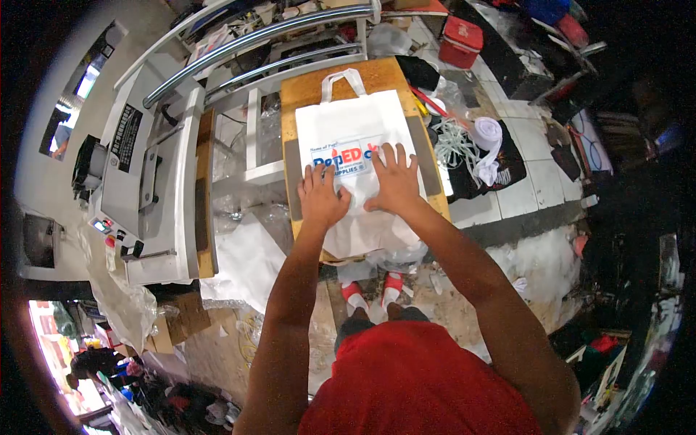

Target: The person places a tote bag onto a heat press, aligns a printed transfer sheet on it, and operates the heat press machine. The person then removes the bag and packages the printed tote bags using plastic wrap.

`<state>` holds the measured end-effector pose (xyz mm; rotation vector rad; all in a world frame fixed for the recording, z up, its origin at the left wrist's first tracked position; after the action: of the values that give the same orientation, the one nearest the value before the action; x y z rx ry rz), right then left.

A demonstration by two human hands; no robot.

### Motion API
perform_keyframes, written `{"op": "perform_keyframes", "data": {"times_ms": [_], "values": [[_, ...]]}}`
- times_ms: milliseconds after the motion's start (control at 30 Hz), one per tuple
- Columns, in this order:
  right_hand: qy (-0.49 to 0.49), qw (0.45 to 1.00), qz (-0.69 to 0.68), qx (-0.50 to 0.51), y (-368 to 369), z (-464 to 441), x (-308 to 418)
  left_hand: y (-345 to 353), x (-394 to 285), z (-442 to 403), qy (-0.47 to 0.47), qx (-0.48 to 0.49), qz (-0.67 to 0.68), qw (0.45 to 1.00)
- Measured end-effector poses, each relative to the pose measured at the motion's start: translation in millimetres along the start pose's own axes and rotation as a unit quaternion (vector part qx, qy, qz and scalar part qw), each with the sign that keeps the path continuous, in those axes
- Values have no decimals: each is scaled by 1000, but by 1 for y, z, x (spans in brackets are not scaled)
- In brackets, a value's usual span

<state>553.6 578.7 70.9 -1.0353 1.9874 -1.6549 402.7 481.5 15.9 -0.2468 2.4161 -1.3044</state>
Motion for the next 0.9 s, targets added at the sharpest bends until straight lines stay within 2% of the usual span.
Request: {"op": "perform_keyframes", "data": {"times_ms": [167,233,367,467,533,633,733,800,900], "values": [[-12,1000,5,-24,-4,-1,5,-2,0,0,-11,-15,19,1000],[-68,995,9,-66,-10,-6,6,-2,-2,3,1,-29,13,1000],[-68,996,15,-52,-13,-13,2,-4,-2,1,3,-24,-1,1000],[-75,996,46,-31,1,-14,-7,-5,-3,1,5,-27,1,1000],[-33,994,18,98,21,-16,-21,-4,-2,2,4,-29,0,1000],[-23,994,-9,111,29,-16,-30,-5,-1,2,16,-34,-2,999],[-13,994,-57,89,31,-10,-37,-2,0,5,8,-32,22,999],[-23,995,-69,64,30,-4,-39,-5,2,4,-5,-73,31,997],[-36,995,-84,31,27,1,-39,-2,3,3,-16,-43,28,999]]}}
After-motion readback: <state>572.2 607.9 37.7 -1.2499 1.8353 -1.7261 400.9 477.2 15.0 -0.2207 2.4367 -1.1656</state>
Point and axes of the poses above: each hand's wrist, its own z-axis away from the middle knuckle, its own y-axis out of the palm, x = y × z, the point moved 5 cm from there along -z, towards the middle knuckle, and after that the axes turned 13 degrees about -x, right-handed, at the moved point
